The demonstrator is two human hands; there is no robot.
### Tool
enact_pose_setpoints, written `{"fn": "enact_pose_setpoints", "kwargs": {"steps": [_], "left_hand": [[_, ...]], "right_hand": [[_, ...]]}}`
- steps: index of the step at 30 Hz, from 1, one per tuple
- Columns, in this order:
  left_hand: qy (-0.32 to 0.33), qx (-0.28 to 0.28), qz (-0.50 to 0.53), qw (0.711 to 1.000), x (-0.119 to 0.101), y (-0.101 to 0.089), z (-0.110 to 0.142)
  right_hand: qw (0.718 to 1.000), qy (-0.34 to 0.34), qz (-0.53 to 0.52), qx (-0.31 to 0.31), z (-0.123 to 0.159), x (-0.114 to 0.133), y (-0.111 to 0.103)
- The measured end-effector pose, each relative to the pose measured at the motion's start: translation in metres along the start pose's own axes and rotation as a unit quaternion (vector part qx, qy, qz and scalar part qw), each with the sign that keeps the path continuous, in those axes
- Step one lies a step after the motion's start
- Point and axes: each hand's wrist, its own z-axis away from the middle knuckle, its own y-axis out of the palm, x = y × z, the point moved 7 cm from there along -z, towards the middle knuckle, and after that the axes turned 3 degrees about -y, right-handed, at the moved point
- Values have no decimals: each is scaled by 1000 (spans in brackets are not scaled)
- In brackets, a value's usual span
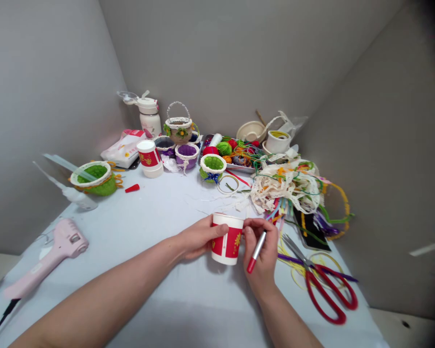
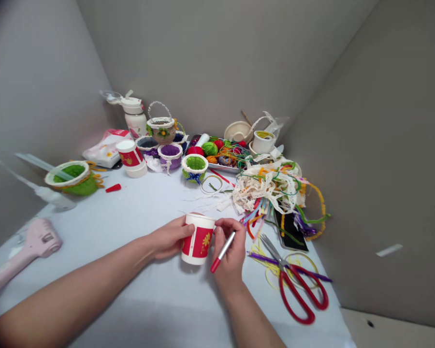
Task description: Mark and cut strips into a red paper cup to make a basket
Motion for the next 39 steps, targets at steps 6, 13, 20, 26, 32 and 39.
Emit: {"fn": "enact_pose_setpoints", "kwargs": {"steps": [6, 13, 20, 26, 32, 39], "left_hand": [[-21, 34, 38, 998, 1, 3, 0], [-44, 30, 41, 998, 2, 1, 1], [-36, 20, -6, 999, 0, 4, 0], [-37, -1, -30, 999, -5, 6, 2], [-50, -6, -35, 998, -4, 4, 2], [-47, 22, -41, 998, -3, 8, 1]], "right_hand": [[1000, 0, 0, 5, -1, 0, 1], [1000, -6, -3, 2, -1, 0, 1], [998, -48, 19, -27, -2, 13, -1], [990, -125, -43, -48, 1, 21, -3], [985, -154, -6, -74, 3, 25, -12], [993, -70, 1, -91, 0, 23, -16]]}}
